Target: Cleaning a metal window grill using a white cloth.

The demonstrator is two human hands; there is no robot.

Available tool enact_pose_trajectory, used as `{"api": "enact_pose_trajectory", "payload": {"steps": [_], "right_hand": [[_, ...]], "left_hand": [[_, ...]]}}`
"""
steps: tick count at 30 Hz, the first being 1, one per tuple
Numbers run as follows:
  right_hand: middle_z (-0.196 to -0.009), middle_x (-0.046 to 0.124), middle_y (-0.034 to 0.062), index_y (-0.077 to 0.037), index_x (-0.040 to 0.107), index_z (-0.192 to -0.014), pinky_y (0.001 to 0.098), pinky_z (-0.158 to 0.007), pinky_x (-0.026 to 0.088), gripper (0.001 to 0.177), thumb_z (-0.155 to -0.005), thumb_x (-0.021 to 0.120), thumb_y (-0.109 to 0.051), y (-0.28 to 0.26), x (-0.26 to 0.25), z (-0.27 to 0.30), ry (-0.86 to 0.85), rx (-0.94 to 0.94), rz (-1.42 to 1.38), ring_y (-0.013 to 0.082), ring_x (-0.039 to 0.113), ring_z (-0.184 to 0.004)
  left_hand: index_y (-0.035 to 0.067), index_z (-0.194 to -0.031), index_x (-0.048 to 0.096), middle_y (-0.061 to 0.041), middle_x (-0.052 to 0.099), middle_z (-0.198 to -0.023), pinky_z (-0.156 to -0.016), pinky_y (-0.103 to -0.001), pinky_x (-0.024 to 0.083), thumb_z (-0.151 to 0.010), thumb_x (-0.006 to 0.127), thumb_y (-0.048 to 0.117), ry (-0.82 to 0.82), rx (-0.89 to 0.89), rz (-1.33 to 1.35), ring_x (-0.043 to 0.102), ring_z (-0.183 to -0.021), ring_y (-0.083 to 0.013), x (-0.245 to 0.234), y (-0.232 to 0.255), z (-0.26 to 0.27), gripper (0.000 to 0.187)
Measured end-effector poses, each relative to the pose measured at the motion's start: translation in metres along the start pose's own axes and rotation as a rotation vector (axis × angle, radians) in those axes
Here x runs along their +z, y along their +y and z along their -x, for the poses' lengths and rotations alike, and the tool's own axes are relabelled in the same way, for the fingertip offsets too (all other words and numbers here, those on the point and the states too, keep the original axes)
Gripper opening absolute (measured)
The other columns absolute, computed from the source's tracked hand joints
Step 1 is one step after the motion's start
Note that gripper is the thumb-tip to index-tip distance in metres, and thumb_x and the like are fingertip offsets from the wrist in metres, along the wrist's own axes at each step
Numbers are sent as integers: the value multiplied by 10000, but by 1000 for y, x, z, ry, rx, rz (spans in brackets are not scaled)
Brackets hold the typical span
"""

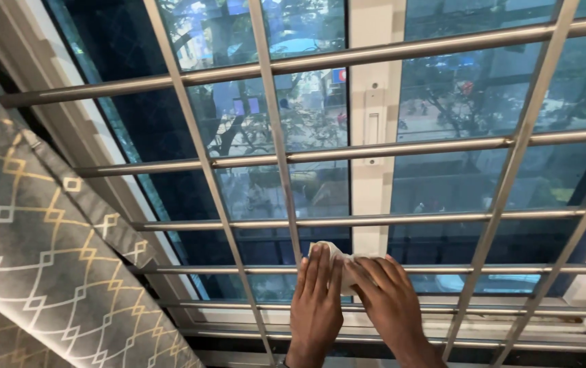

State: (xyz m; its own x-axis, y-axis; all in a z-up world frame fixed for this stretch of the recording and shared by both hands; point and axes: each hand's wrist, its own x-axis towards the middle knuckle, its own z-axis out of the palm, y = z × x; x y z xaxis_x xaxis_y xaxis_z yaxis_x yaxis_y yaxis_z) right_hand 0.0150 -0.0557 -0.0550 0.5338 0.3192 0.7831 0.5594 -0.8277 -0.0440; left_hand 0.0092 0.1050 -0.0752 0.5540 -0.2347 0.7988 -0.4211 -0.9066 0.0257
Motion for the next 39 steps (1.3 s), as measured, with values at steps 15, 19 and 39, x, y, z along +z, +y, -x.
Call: {"api": "enact_pose_trajectory", "payload": {"steps": [15, 19, 39], "right_hand": [[-1253, 718, -8, -128, 663, -1288, 403, -1030, 496, 527, -769, 744, -76, 76, -45, 29, 40, 31, 242, 177, 650, -1162], [-1238, 739, -1, -113, 685, -1260, 395, -1057, 502, 525, -743, 753, -61, 78, -53, 33, 31, 96, 253, 186, 666, -1199], [-1073, 798, 57, -130, 765, -1122, 349, -826, 655, 501, -653, 885, 0, 58, -19, 99, 178, 580, 91, 205, 783, -913]], "left_hand": [[-73, -1317, 640, -252, 697, -1240, -1074, -461, 516, -864, 741, 15, 123, 175, 57, 681, -1131, -363, 40, 90, -52, 473], [-141, -1276, 650, -302, 657, -1283, -1129, -502, 450, -885, 660, 24, 176, 143, 122, 632, -1210, -424, 34, 111, -56, 425], [100, -1286, 598, -102, 664, -1273, -890, -402, 550, -758, 909, 244, 298, -670, 733, 692, -1077, -257, 82, 110, 26, 629]]}}
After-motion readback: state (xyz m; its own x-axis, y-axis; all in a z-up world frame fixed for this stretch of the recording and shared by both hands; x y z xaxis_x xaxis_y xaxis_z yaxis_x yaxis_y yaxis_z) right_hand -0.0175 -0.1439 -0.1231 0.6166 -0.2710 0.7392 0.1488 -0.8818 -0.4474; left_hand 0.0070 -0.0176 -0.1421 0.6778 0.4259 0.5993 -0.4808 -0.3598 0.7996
